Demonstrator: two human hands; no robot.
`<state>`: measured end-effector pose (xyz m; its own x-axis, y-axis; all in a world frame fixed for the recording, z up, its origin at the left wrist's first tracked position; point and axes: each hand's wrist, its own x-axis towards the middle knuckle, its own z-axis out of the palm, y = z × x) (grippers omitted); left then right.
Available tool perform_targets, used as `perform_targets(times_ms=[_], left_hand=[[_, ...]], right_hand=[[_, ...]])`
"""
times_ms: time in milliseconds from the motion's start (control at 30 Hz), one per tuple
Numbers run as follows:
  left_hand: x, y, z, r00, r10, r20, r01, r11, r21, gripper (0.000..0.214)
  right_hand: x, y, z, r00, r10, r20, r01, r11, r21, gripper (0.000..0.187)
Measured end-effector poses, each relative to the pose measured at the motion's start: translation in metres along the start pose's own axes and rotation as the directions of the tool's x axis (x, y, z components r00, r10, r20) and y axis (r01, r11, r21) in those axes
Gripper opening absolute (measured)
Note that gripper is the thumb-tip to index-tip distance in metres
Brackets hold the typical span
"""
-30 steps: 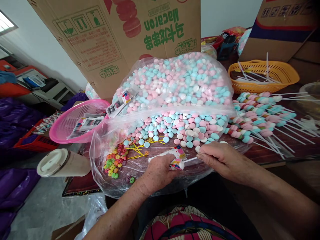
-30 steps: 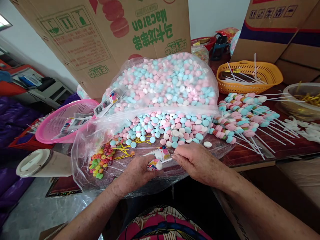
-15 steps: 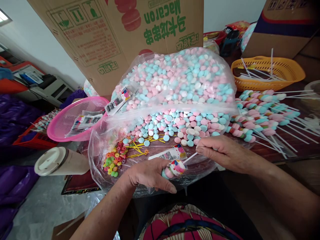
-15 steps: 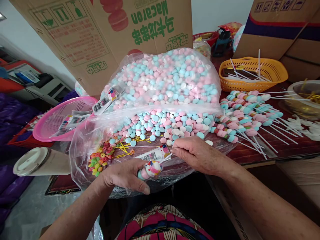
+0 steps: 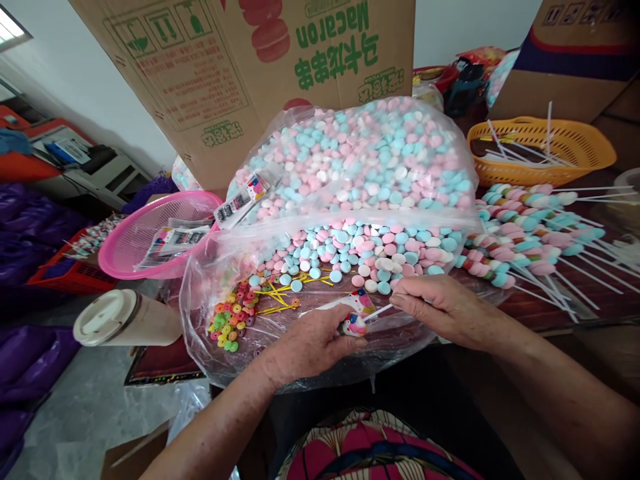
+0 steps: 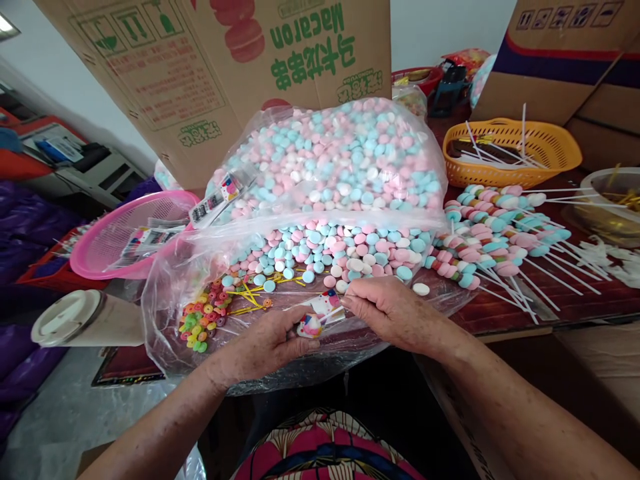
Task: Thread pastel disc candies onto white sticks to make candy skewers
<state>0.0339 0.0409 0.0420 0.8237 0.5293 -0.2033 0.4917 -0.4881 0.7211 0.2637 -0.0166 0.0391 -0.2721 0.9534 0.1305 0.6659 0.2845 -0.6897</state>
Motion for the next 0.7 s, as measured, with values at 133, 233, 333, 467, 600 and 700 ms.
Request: perform_targets(times_ms=[133,233,333,467,600,700], left_hand=[[0.008,0.000,0.021,0.999,0.035,0.021,-0.033,0.997,-0.062,0.028],[0.010,0.000,0.026,0.999,-0.034,0.038,0.042,0.973,-0.228,0.030],[0.006,-0.004,0.013,0.994,-0.049,0.096,0.089,0.870,-0.485,0.037],[0.003,-0.010,0.007,0.977,-0.091,0.193,0.194,0.753,-0.628,0.038],[0.005,-0.012,0.029,0.971,-0.238,-0.007,0.166,0.700,-0.695,0.036],[0.007,-0.012,0.041,0.943,-0.268,-0.197,0.073,0.744,-0.664,0.034]], right_hand=[[0.007,-0.005,0.015,0.998,0.001,0.056,-0.001,1.000,-0.002,0.033],[0.009,-0.005,0.023,0.987,0.018,0.160,-0.021,1.000,0.021,0.033],[0.009,-0.001,0.019,0.985,0.041,0.167,-0.053,0.996,0.070,0.034],[0.008,0.001,0.014,0.991,0.011,0.134,-0.024,0.996,0.089,0.035],[0.012,-0.007,0.026,0.993,-0.001,0.120,0.001,1.000,-0.005,0.033],[0.013,-0.008,0.036,0.998,0.018,0.065,-0.018,1.000,0.004,0.031]])
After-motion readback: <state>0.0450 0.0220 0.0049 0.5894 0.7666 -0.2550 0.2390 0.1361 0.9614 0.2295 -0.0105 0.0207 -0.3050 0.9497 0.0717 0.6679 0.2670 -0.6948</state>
